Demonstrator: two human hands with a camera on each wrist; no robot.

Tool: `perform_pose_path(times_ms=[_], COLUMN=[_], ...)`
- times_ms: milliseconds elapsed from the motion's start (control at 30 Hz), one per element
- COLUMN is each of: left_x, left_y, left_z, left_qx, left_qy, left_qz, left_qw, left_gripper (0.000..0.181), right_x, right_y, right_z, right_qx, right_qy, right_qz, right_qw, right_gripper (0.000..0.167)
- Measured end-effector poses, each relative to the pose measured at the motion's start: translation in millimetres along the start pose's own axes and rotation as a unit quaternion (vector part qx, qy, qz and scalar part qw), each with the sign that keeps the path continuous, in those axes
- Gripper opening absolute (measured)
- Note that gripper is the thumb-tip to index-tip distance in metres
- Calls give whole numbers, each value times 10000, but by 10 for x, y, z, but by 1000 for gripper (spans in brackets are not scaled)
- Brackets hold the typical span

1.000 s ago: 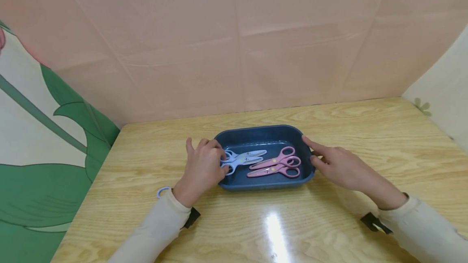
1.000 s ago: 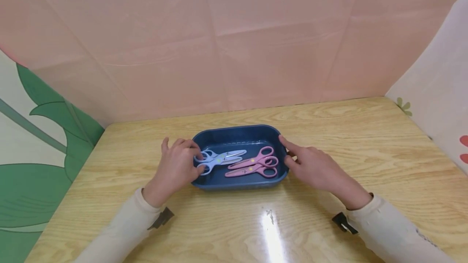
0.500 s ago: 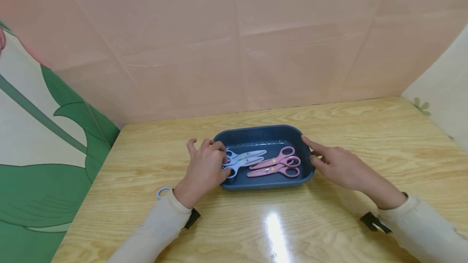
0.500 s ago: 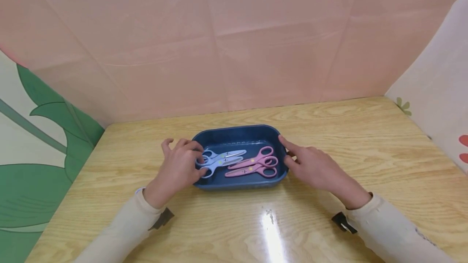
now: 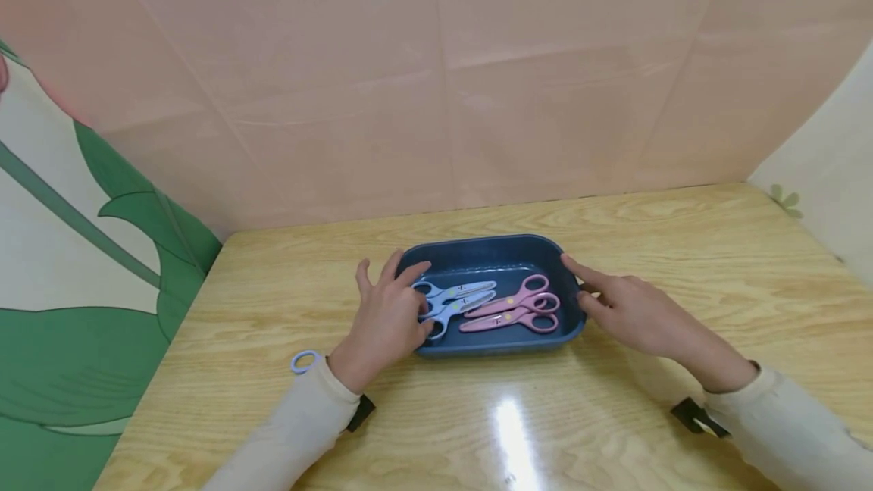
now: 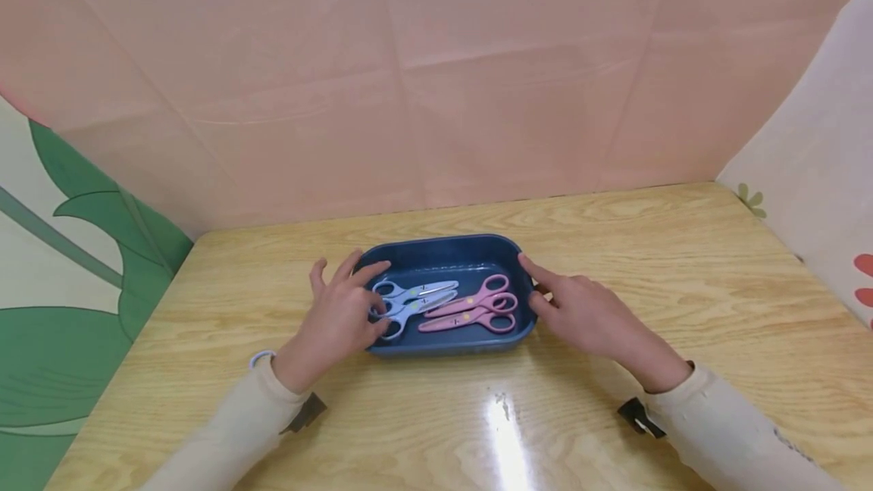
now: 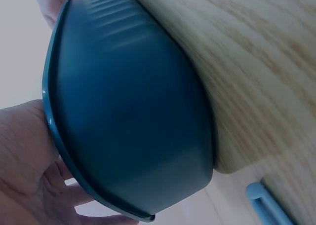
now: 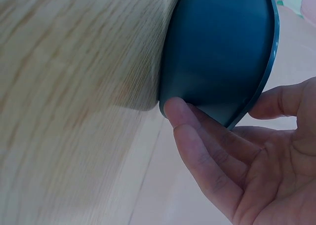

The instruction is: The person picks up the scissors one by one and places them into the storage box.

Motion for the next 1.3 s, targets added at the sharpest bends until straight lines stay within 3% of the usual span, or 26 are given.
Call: perform_pose_path(times_ms=[133, 333, 600, 833, 1100, 1300], left_x=[11, 128, 178, 193, 156, 103], left_y=[-43, -242, -523, -728, -975, -1134], left_z=[-9, -57, -195, -350, -621, -757], left_qx=[70, 508, 734, 878, 1010, 858], left_qy=[35, 240, 431, 407, 9, -708], left_qz=[-227, -439, -639, -618, -519, -486], left_qw=[9997, 9975, 9943, 9934, 9935, 9926], left_gripper=[6, 11, 14, 16, 13, 14], right_x=[2, 13, 35, 39, 16, 15], right_y=[4, 9, 10, 4, -30, -36], right_z=[-10, -23, -37, -41, -21, -31], right_qx=[-1, 29, 44, 76, 139, 161], right_qy=[17, 78, 128, 148, 180, 212], right_qz=[14, 21, -21, -50, -13, -27], right_qw=[10000, 10000, 9999, 9998, 9997, 9996], right_gripper=[59, 58, 58, 59, 58, 58])
Point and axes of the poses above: each hand's wrist, its own z-axis towards the middle knuckle, its own x-axis out of the back of the hand, y = z × x, the point moved 6 cm from there along z, towards the middle knuckle, and after that the axes turned 12 degrees about z, right-handed, at the moved point
